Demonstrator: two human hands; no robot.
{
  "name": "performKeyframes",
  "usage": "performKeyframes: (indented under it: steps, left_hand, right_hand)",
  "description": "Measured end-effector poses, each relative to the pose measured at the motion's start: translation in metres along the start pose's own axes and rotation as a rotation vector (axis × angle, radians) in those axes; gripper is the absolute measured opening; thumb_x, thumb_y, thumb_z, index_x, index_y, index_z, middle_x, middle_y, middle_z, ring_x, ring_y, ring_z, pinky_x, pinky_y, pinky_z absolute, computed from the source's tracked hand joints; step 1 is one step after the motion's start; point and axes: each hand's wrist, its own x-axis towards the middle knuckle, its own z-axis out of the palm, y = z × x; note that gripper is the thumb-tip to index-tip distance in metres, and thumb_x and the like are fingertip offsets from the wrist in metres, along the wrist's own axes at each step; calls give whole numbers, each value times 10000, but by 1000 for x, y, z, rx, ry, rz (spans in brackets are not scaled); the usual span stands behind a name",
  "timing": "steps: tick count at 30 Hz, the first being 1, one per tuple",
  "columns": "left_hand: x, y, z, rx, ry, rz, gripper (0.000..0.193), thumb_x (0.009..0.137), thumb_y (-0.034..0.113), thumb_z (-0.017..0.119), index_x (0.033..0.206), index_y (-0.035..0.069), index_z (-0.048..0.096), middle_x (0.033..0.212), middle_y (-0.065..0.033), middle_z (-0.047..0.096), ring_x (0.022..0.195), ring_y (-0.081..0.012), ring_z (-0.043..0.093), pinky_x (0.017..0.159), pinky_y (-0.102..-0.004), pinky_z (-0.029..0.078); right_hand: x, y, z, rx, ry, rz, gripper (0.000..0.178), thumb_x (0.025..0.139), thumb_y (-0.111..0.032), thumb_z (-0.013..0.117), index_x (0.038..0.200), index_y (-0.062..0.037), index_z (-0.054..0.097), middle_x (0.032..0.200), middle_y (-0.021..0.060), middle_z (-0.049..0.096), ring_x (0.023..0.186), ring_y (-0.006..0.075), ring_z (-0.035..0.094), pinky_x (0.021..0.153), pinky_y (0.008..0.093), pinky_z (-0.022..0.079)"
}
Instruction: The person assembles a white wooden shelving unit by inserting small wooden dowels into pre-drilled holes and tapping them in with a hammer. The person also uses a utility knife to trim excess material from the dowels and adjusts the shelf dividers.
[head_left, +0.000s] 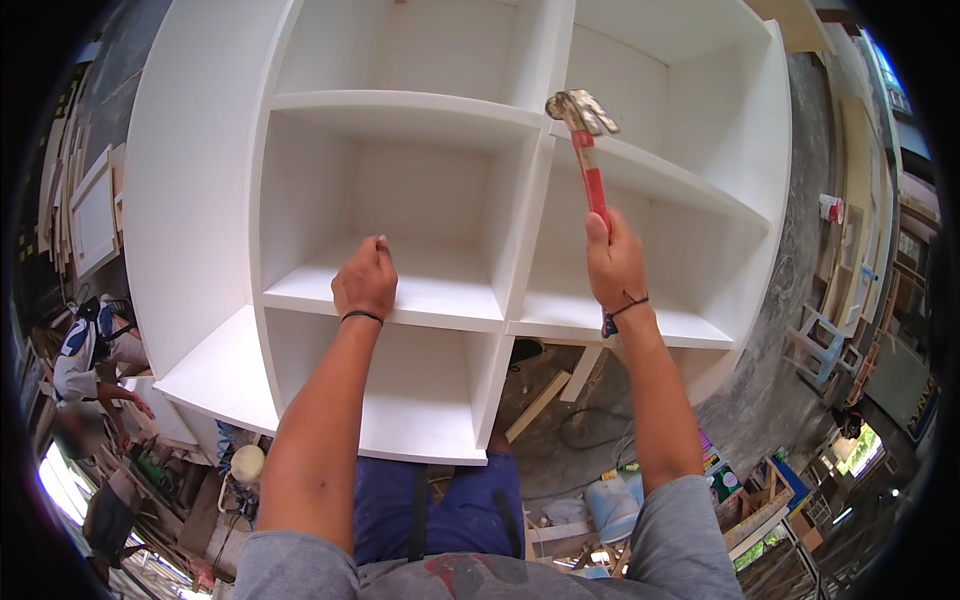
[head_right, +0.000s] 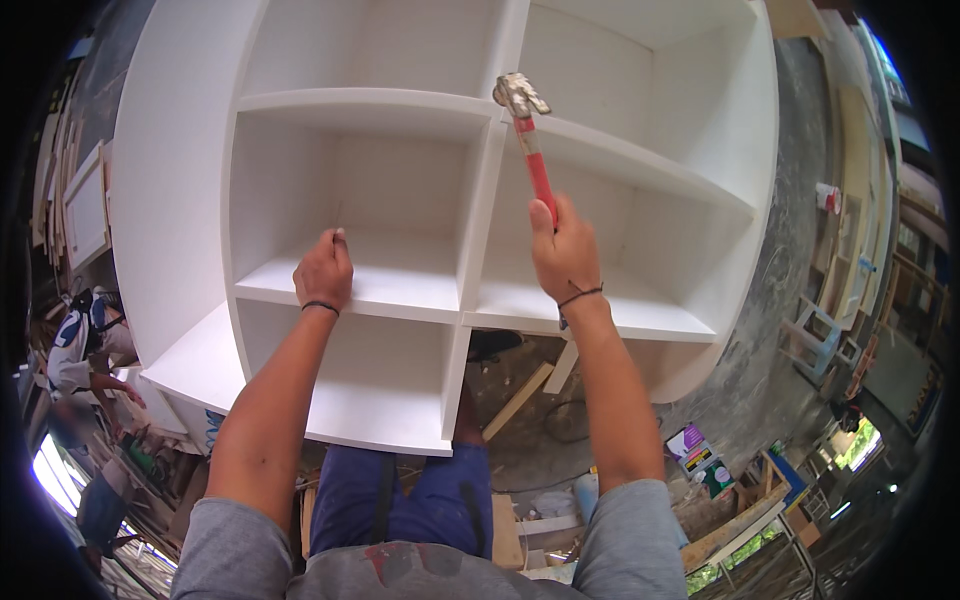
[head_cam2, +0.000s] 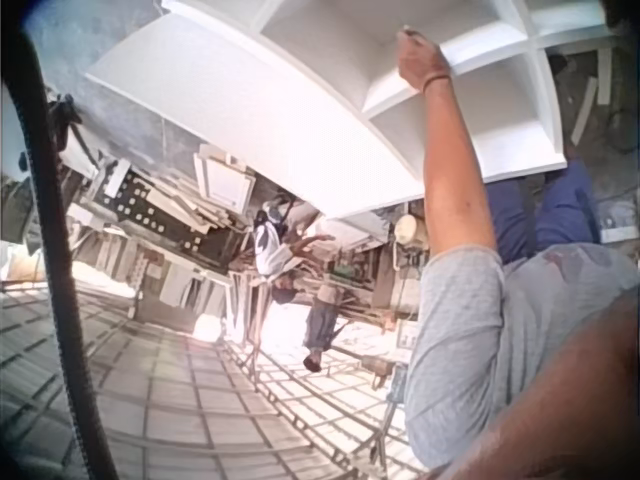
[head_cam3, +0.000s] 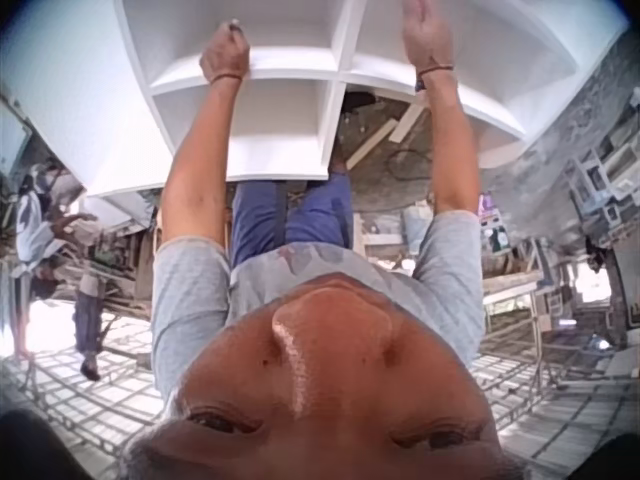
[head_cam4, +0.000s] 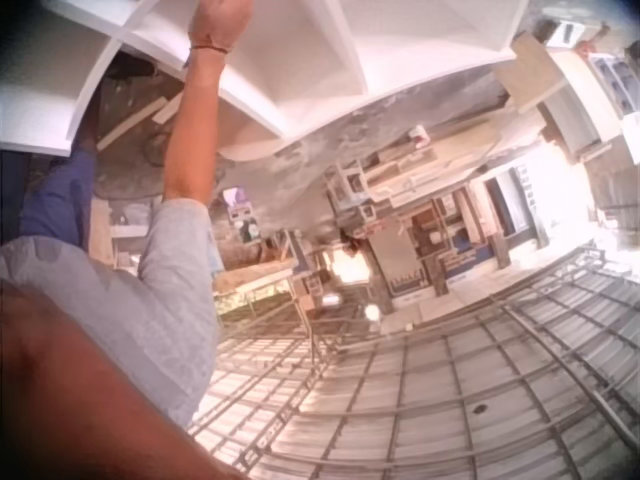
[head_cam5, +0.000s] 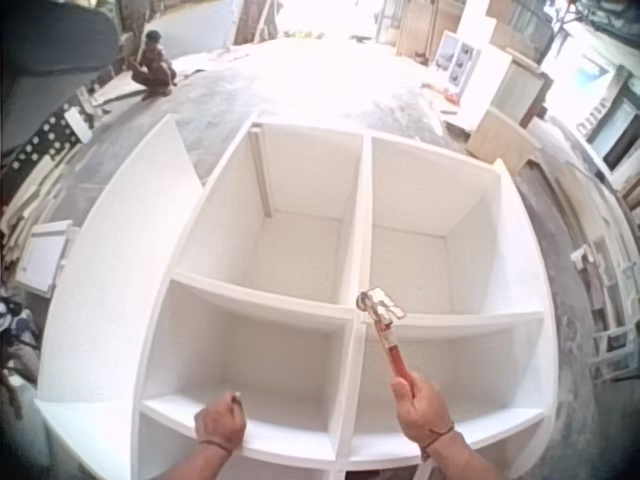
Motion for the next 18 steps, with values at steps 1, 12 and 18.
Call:
performKeyframes:
  steps: [1,12,18]
  left_hand:
    - [0,1,-1,2,2,5,286,1003,355,432,1033,156,636,825,-107,691,828,-356,646,732,-455,492]
    - [-2,2,-1,4,14,17,283,1003,351,436,1025,151,634,827,-101,691,835,-349,645,728,-441,493]
    - [-3,0,0,13,35,24,287,1006,353,429,1029,155,637,820,-99,691,823,-349,647,714,-440,493]
  right_hand:
    - [-4,3,0,10,21,-20,408,1004,-439,493,972,-37,553,641,212,572,629,448,580,576,482,435]
    - [-8,8,-2,-87,-22,-38,385,994,-422,509,963,-42,559,636,213,573,625,456,573,578,493,433]
    - [-10,5,-9,-36,-17,-1,415,997,-446,490,960,-40,567,669,203,585,660,433,582,611,478,441]
